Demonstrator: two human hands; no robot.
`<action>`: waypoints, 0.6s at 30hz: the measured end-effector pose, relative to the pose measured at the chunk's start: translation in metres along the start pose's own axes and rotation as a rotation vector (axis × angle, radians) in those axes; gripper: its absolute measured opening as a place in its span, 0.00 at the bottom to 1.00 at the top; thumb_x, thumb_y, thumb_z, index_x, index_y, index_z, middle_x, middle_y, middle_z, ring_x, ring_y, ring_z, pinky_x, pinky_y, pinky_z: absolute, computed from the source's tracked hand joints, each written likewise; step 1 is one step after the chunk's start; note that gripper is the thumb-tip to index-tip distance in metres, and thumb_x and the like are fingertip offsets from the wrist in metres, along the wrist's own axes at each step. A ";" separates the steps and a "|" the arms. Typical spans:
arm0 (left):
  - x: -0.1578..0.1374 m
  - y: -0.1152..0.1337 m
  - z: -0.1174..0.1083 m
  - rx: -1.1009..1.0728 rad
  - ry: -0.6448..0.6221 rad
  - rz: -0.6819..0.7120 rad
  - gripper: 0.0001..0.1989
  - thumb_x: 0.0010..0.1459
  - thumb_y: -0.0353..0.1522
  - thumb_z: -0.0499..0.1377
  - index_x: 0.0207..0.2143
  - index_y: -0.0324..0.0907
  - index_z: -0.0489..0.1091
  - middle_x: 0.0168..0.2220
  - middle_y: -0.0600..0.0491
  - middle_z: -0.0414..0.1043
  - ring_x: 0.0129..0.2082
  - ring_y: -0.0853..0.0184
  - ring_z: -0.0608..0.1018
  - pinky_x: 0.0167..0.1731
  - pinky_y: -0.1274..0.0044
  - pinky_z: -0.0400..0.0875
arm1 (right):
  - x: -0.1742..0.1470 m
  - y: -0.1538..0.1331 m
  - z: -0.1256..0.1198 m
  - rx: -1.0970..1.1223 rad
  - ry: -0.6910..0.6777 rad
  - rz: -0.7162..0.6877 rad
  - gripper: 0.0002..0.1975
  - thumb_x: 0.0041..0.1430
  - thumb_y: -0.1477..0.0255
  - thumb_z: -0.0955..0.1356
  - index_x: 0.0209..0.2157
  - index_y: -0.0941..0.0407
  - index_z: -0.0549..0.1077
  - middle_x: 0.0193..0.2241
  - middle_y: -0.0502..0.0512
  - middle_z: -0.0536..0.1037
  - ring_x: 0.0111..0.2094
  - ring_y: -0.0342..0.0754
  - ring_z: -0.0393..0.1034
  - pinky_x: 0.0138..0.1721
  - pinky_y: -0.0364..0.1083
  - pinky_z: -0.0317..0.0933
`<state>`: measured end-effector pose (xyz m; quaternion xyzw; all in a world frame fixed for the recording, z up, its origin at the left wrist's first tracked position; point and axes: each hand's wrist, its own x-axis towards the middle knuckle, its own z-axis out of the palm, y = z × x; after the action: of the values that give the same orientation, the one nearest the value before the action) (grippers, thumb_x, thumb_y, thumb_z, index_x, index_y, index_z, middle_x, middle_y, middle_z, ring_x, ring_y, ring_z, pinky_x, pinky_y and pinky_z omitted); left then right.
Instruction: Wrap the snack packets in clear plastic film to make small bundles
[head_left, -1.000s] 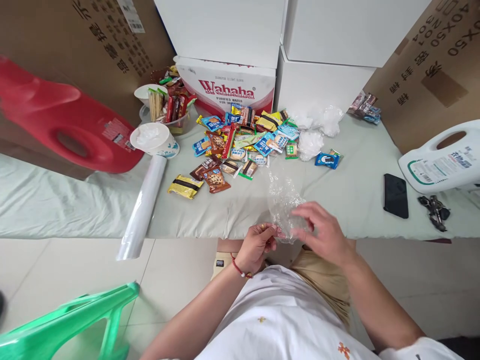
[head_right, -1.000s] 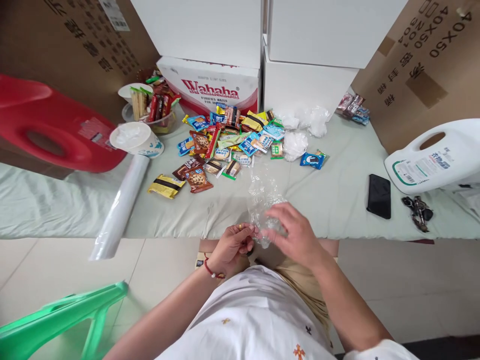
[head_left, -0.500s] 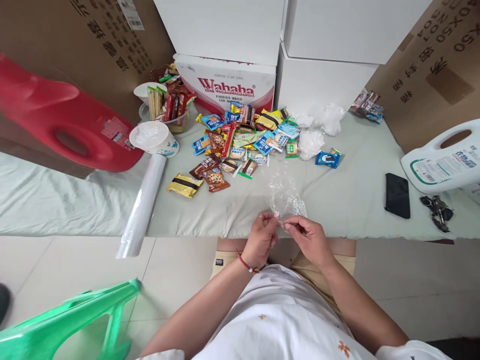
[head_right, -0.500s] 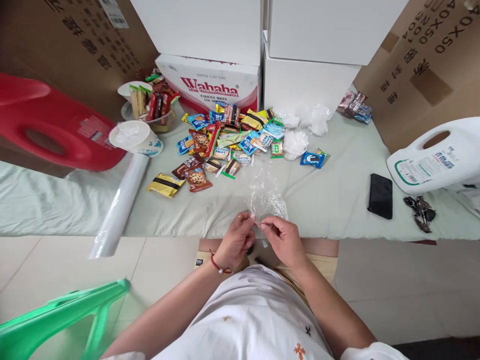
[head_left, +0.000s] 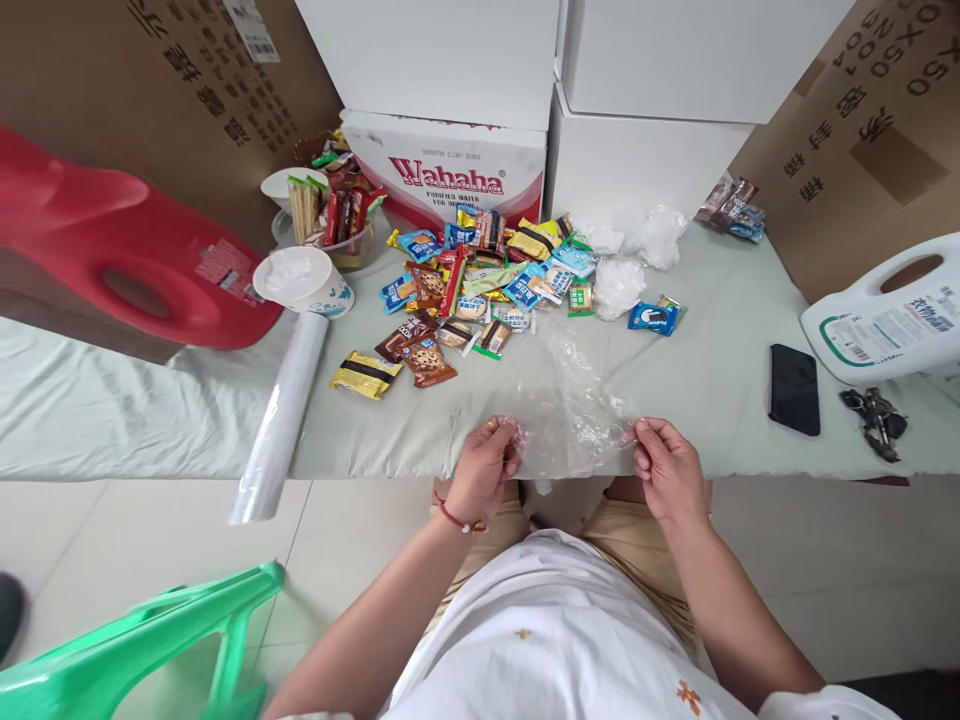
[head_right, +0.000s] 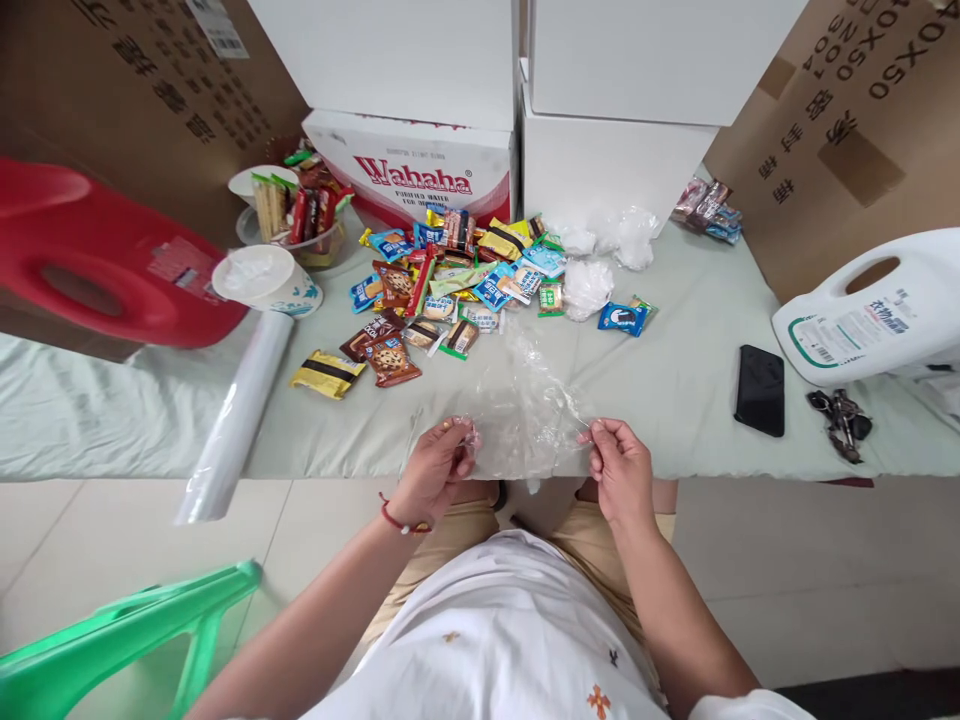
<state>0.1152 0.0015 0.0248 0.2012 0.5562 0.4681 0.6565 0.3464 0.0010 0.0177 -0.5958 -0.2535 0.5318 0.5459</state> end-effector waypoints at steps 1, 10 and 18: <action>-0.002 0.001 -0.008 0.063 0.003 -0.011 0.18 0.47 0.44 0.66 0.28 0.41 0.65 0.24 0.59 0.67 0.15 0.79 0.60 0.16 0.83 0.47 | 0.000 0.000 -0.006 -0.015 0.011 0.006 0.21 0.46 0.57 0.80 0.33 0.56 0.75 0.27 0.51 0.78 0.18 0.35 0.55 0.16 0.36 0.47; -0.038 0.039 0.002 0.870 0.416 0.907 0.09 0.61 0.31 0.57 0.43 0.43 0.71 0.40 0.50 0.74 0.34 0.66 0.73 0.39 0.72 0.70 | -0.016 0.001 -0.026 -0.220 -0.022 -0.042 0.21 0.54 0.53 0.76 0.37 0.56 0.75 0.35 0.56 0.82 0.19 0.38 0.63 0.17 0.39 0.59; 0.070 0.011 0.035 1.565 0.050 0.857 0.24 0.71 0.37 0.47 0.64 0.41 0.67 0.68 0.43 0.63 0.69 0.52 0.63 0.68 0.51 0.48 | -0.009 0.012 -0.055 -0.242 0.112 -0.013 0.25 0.52 0.50 0.76 0.37 0.56 0.74 0.33 0.58 0.82 0.19 0.40 0.65 0.16 0.40 0.57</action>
<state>0.1388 0.0750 0.0060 0.7720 0.6078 0.1638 0.0877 0.3903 -0.0316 0.0010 -0.6843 -0.2888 0.4596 0.4869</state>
